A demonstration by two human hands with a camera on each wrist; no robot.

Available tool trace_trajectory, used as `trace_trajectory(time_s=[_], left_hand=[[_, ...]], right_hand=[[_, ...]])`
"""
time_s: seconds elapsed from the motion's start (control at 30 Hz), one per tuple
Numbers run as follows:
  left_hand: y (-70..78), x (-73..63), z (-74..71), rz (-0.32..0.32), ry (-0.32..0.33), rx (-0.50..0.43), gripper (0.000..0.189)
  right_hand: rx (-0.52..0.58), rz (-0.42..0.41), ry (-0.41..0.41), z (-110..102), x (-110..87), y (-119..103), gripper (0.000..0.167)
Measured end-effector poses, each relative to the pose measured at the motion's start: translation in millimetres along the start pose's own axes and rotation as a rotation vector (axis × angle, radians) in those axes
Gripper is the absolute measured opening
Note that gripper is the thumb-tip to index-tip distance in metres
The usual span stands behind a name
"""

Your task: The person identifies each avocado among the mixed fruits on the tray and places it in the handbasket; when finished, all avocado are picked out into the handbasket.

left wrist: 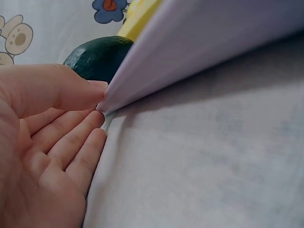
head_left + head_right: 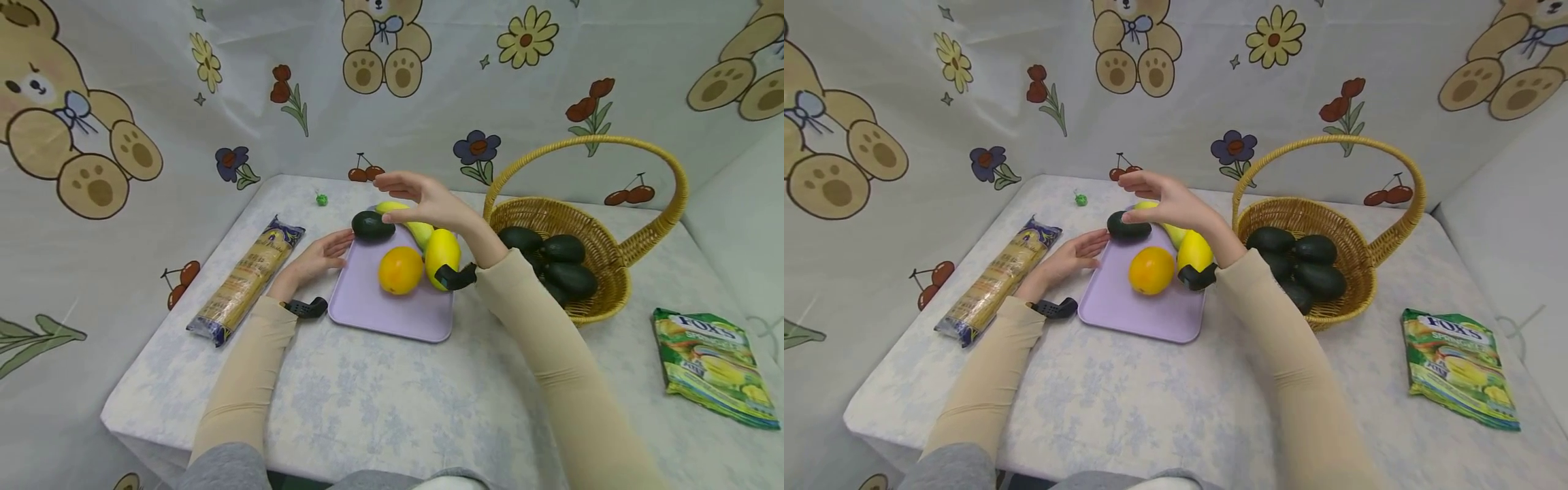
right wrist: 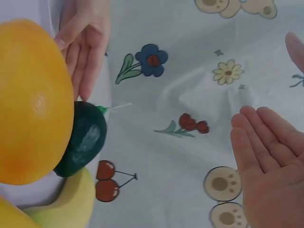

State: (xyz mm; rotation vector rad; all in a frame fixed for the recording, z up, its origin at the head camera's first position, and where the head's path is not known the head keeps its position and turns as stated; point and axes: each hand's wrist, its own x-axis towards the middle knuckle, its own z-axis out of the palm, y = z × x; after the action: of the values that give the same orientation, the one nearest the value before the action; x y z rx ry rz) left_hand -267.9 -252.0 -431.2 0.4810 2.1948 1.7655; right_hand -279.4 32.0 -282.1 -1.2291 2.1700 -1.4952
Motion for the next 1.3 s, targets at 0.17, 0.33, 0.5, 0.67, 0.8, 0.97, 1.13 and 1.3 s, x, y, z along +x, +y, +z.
trace_trajectory(time_s=[0.17,0.33,0.5,0.67,0.8,0.97,1.13,1.3], left_hand=[[1.2,-0.2,-1.5,0.006,-0.001,0.009,0.069],[3.0,-1.3,-2.4,0.009,-0.006,0.001,0.069],[2.7,-2.1,-3.8,0.003,-0.003,-0.005,0.069],[2.5,-4.0,-3.3,0.017,-0.001,-0.009,0.069],[2.1,-3.6,-1.6,0.025,-0.014,-0.018,0.07],[2.5,-2.7,-0.4,0.035,-0.02,-0.029,0.069],[2.3,-2.6,-0.5,0.035,-0.021,-0.036,0.069],[-1.1,-0.6,-0.1,0.036,-0.031,-0.035,0.07]], right_hand=[[0.073,0.115,-0.031,1,21.8,19,0.061],[0.066,0.219,-0.048,3,40.4,37,0.063],[0.036,0.269,-0.063,7,55.3,55,0.065],[0.023,0.307,-0.073,10,67.5,69,0.066],[-0.021,0.33,-0.085,9,75.6,72,0.065],[-0.06,0.33,-0.096,7,83.9,71,0.062],[-0.042,0.342,-0.085,3,88.7,72,0.064],[-0.05,0.395,-0.075,-2,89.0,83,0.066]])
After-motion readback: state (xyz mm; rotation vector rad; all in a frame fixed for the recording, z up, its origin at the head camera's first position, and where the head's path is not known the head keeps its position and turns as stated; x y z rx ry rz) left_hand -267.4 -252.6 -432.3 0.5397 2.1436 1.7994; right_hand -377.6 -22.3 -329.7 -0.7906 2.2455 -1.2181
